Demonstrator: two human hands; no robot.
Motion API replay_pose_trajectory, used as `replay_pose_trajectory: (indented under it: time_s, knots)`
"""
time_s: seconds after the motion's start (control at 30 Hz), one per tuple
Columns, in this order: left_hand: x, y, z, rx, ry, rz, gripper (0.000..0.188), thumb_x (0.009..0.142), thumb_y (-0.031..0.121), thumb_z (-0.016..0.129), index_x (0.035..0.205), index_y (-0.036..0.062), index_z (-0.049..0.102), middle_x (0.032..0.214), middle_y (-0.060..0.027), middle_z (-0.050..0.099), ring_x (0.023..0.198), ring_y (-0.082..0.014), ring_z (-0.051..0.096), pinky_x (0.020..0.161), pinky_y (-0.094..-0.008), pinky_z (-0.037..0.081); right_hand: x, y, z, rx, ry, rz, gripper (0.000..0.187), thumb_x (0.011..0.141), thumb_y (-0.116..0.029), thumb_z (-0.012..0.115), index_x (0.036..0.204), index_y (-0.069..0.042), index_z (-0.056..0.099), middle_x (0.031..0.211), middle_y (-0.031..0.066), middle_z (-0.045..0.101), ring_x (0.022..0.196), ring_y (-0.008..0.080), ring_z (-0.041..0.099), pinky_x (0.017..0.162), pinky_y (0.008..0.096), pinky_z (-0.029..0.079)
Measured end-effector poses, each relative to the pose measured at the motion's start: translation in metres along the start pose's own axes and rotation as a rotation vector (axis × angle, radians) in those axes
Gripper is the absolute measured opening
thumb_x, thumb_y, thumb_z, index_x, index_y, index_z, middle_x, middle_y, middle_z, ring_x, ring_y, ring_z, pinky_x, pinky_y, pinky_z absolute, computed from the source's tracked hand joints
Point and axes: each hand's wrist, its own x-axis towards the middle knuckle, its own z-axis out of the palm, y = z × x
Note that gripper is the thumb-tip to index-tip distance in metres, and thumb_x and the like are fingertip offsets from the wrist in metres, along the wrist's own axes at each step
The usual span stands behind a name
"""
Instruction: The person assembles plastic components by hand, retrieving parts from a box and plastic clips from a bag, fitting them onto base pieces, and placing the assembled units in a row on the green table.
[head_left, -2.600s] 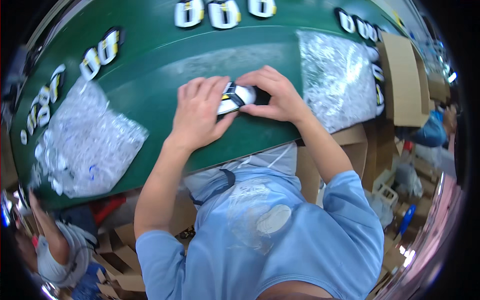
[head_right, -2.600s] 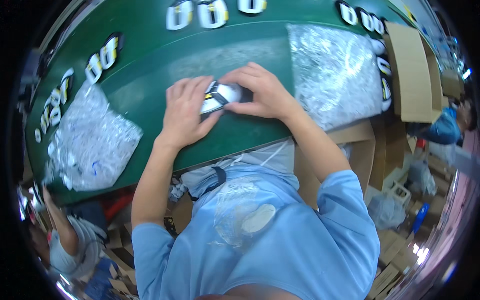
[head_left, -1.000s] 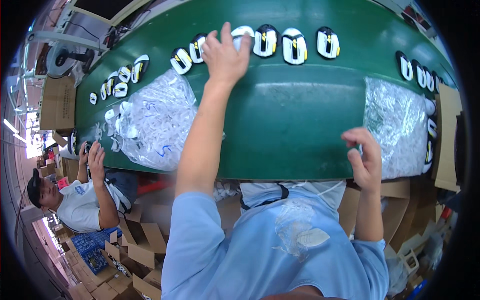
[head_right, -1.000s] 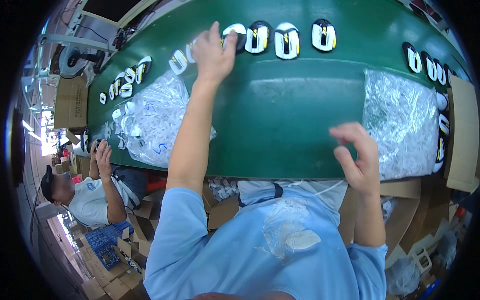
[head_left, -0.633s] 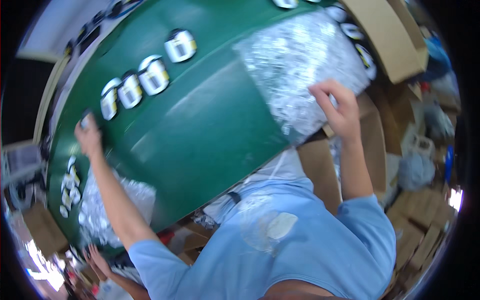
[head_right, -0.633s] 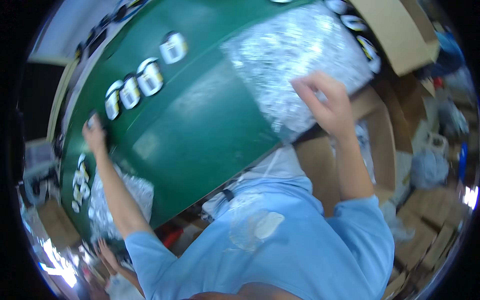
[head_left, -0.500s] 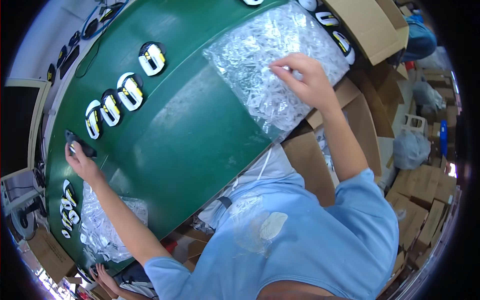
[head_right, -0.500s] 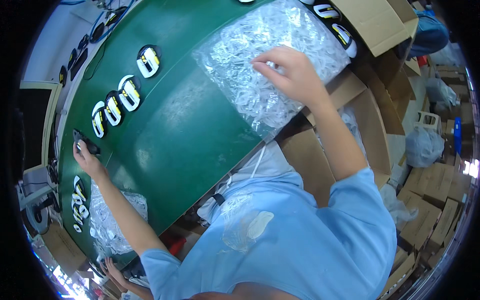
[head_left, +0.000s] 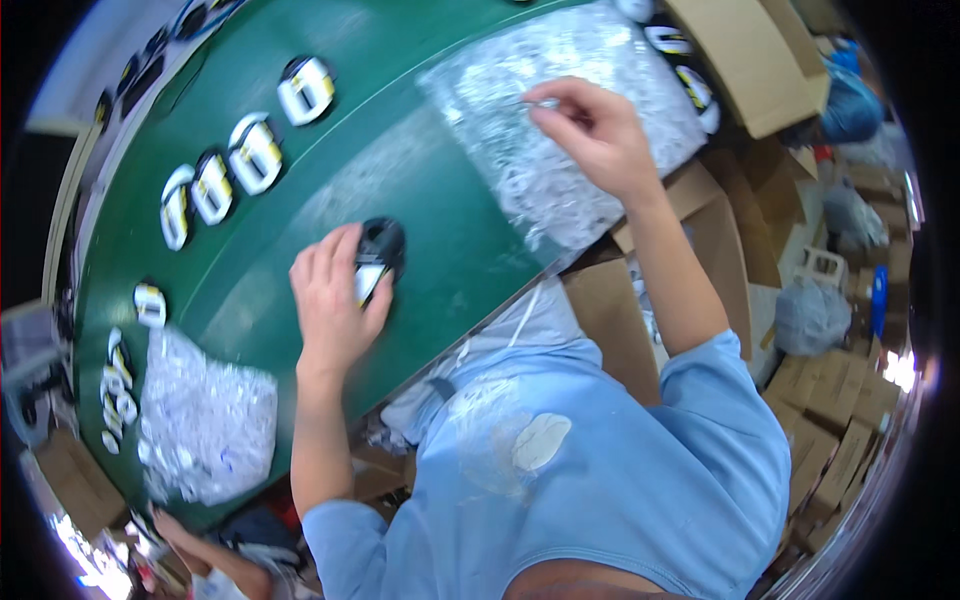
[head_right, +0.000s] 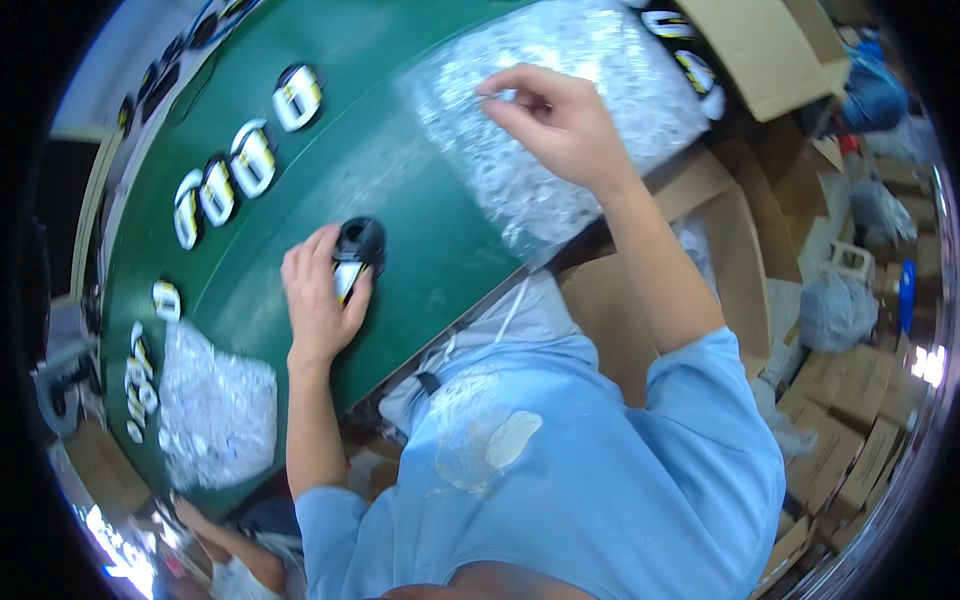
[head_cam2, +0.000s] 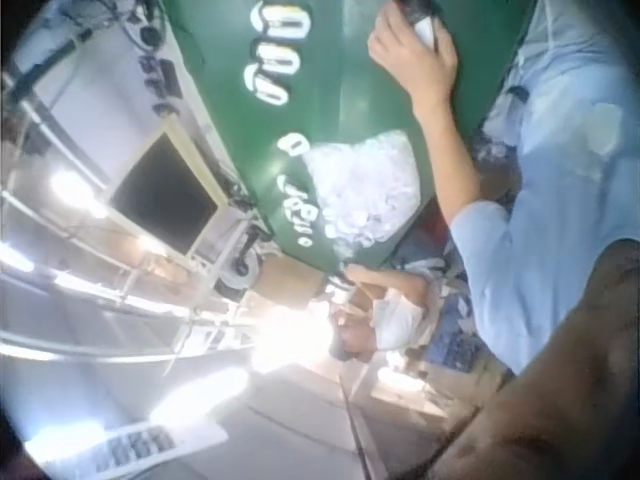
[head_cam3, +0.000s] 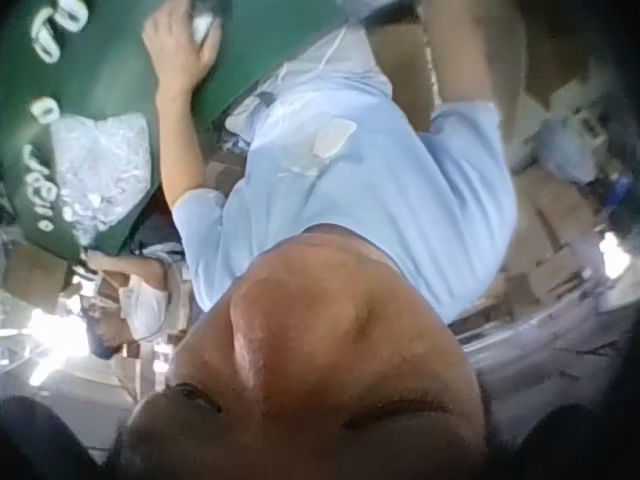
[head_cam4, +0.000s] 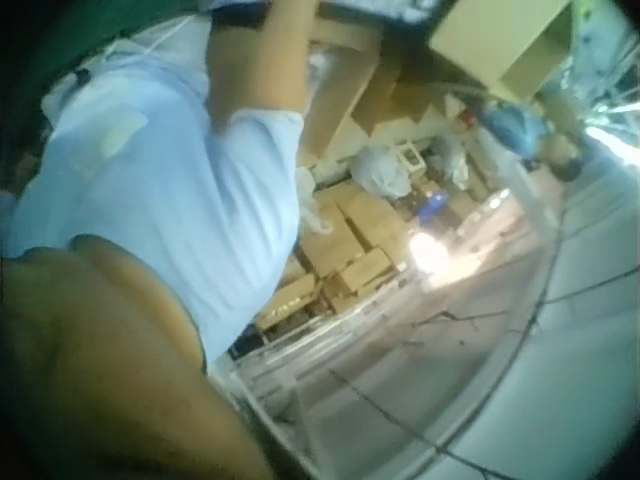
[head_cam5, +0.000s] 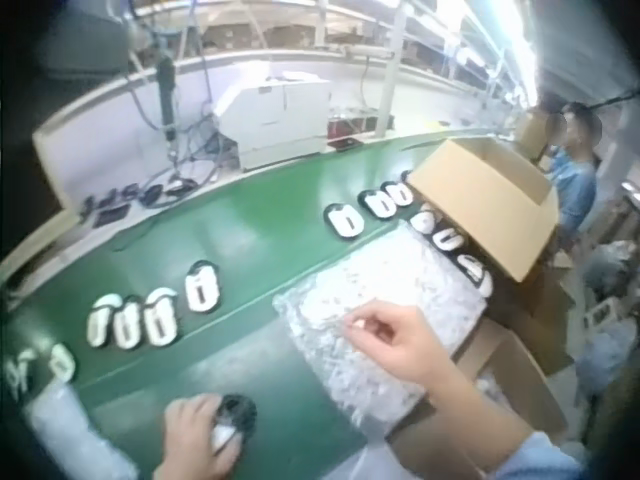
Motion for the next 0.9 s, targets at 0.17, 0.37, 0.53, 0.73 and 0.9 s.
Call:
replay_pose_trajectory:
  time_s: [0.17,0.37,0.53,0.73,0.9]
  knots:
    - [0.000,-0.004,0.012,-0.032,0.067,-0.032,0.077,0.084,0.017,0.084,0.151,-0.0019,0.052,0.140,-0.0199,0.066,0.122,-0.0413,0.058,0.110,-0.0507,0.043,-0.016,-0.052,0.071,0.134,-0.203,-0.120,0.022,0.091,-0.011,0.083,0.112,-0.010,0.082,0.095,0.0023,0.078,0.077,0.0128,0.064,0.064,0.0287,0.051]
    - [-0.004,-0.005,0.020,-0.134,0.153,-0.049,0.091,0.079,0.018,0.088,0.158,0.0008,0.046,0.142,-0.0175,0.065,0.121,-0.0393,0.060,0.106,-0.0511,0.044,-0.002,-0.029,0.137,0.034,-0.153,-0.323,0.014,0.095,-0.015,0.079,0.108,-0.013,0.080,0.093,0.0045,0.079,0.083,0.0252,0.071,0.073,0.0376,0.058]
    - [-0.004,-0.003,0.018,-0.053,0.186,0.047,0.061,0.080,0.013,0.090,0.138,0.0113,0.070,0.143,-0.0188,0.064,0.121,-0.0411,0.063,0.102,-0.0511,0.052,0.025,-0.013,0.146,-0.067,-0.306,-0.505,0.018,0.092,-0.012,0.080,0.110,-0.008,0.080,0.103,0.0056,0.080,0.095,0.0290,0.072,0.086,0.0405,0.058]
    - [-0.004,-0.001,0.017,-0.042,0.183,0.035,0.048,0.079,0.013,0.090,0.126,0.0150,0.078,0.140,-0.0182,0.066,0.120,-0.0394,0.065,0.101,-0.0494,0.054,0.024,-0.021,0.130,-0.019,-0.418,-0.521,0.035,0.089,-0.021,0.085,0.122,-0.010,0.081,0.121,0.0069,0.080,0.102,0.0287,0.071,0.093,0.0422,0.058]
    - [-0.004,-0.001,0.017,-0.049,0.195,0.018,0.053,0.079,0.013,0.091,0.130,0.0123,0.075,0.139,-0.0180,0.067,0.119,-0.0388,0.066,0.100,-0.0484,0.055,0.024,-0.019,0.128,-0.195,-0.461,-0.575,0.048,0.086,-0.028,0.089,0.130,-0.011,0.079,0.126,0.0055,0.080,0.102,0.0285,0.068,0.095,0.0404,0.058]
